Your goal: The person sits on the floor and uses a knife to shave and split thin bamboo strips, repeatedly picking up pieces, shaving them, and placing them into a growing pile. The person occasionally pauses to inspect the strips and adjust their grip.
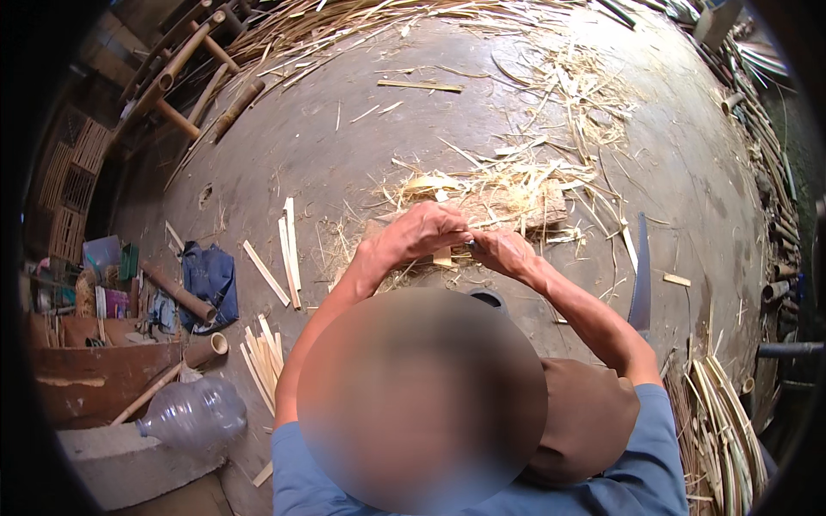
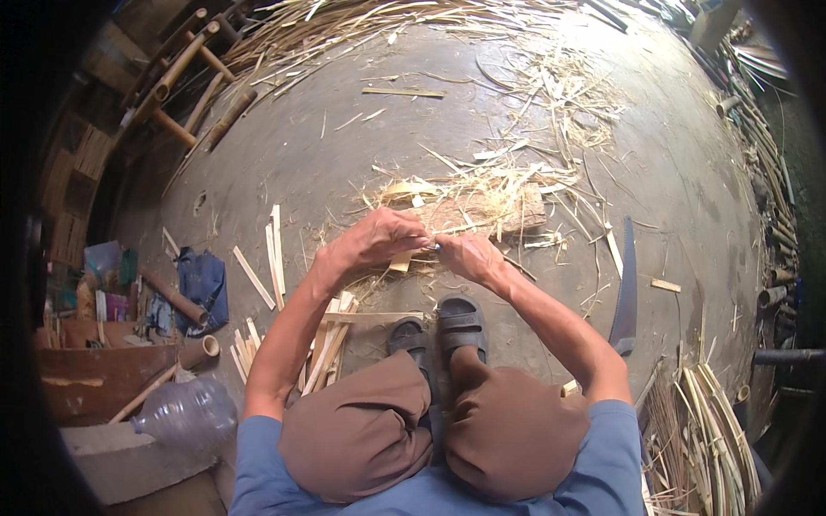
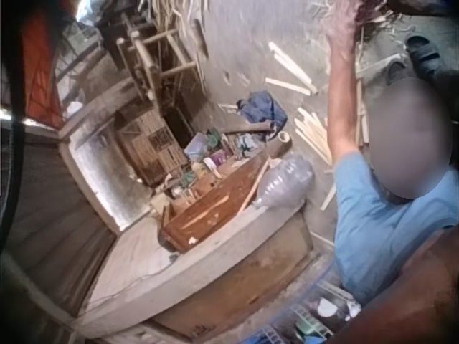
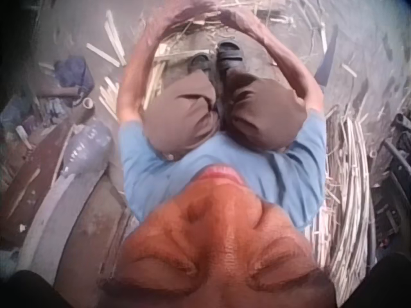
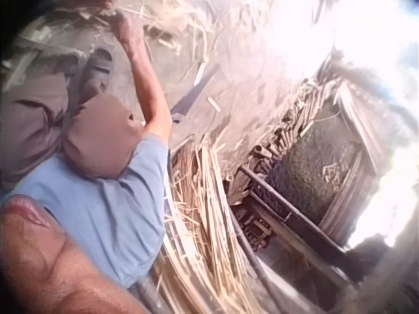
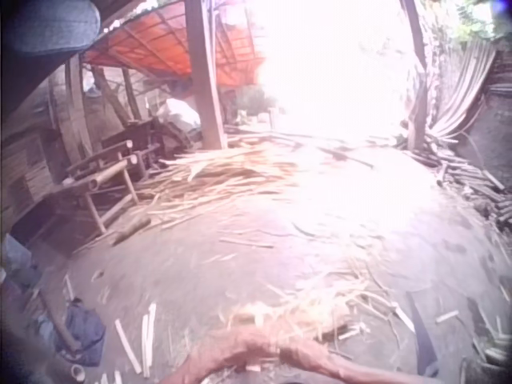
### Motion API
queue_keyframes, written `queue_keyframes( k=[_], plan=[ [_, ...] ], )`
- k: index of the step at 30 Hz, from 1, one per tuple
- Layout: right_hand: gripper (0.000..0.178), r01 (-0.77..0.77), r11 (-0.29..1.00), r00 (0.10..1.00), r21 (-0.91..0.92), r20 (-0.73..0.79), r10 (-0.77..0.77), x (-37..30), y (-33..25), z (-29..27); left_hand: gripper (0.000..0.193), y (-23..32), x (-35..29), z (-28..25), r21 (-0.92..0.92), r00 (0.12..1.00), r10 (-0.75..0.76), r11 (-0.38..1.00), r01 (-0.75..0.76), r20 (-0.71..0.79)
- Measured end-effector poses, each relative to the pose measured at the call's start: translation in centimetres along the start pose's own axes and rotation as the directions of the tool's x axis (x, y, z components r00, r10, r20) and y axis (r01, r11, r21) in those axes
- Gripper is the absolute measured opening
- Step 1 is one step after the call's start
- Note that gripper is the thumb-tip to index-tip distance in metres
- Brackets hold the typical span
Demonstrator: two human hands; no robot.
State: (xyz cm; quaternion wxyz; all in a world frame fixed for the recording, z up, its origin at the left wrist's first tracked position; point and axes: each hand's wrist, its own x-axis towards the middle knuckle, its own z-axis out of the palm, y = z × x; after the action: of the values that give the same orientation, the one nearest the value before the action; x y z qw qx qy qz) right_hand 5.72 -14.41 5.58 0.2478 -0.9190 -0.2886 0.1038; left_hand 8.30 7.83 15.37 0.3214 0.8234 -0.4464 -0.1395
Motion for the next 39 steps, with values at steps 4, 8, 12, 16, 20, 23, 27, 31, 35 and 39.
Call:
queue_keyframes(
  k=[4,8,12,16,20,23,27,31,35,39],
  plan=[
    [0.017,0.182,0.981,0.979,-0.072,0.107,-0.173,0.2,1.4,-1.5,0.009,-0.7,-0.9,2.4,0.094,0.991,0.083,0.993,-0.073,-0.104],
    [0.014,0.042,0.974,0.971,-0.222,0.240,0.013,-2.9,4.3,-6.3,0.021,-2.1,-4.2,1.4,-0.089,0.951,-0.105,0.993,0.082,-0.291],
    [0.021,-0.045,0.996,0.995,-0.082,0.088,0.052,-10.3,6.2,-7.2,0.027,-6.0,-6.0,0.8,-0.033,0.713,-0.279,0.940,0.338,-0.643],
    [0.024,-0.233,0.881,0.971,0.412,0.046,0.236,-14.6,-0.1,-1.3,0.030,-5.0,-2.5,0.6,-0.034,0.458,-0.309,0.856,0.516,-0.833],
    [0.025,-0.209,0.782,0.964,0.588,-0.011,0.266,-12.5,-6.0,2.7,0.029,-4.5,-1.3,0.2,-0.067,0.442,-0.355,0.835,0.546,-0.824],
    [0.023,-0.169,0.766,0.955,0.620,-0.090,0.283,-10.6,-6.9,3.8,0.029,-2.8,-0.3,0.0,-0.127,0.443,-0.428,0.816,0.563,-0.788],
    [0.024,-0.183,0.768,0.951,0.614,-0.087,0.296,-8.7,-6.6,3.8,0.028,-1.0,0.6,0.5,0.037,0.467,-0.398,0.729,0.684,-0.789],
    [0.024,-0.136,0.759,0.957,0.637,-0.113,0.266,-9.6,-6.3,4.1,0.028,-1.3,-0.2,-0.6,-0.004,0.471,-0.504,0.686,0.728,-0.724],
    [0.026,-0.156,0.776,0.954,0.611,-0.110,0.278,-10.1,-5.7,4.3,0.027,-1.9,-0.6,-0.8,0.159,0.634,-0.349,0.782,0.603,-0.691],
    [0.026,-0.125,0.799,0.962,0.588,-0.126,0.244,-7.2,-5.2,3.9,0.027,-1.2,-0.1,-0.1,0.280,0.659,-0.292,0.733,0.620,-0.694]
  ],
)
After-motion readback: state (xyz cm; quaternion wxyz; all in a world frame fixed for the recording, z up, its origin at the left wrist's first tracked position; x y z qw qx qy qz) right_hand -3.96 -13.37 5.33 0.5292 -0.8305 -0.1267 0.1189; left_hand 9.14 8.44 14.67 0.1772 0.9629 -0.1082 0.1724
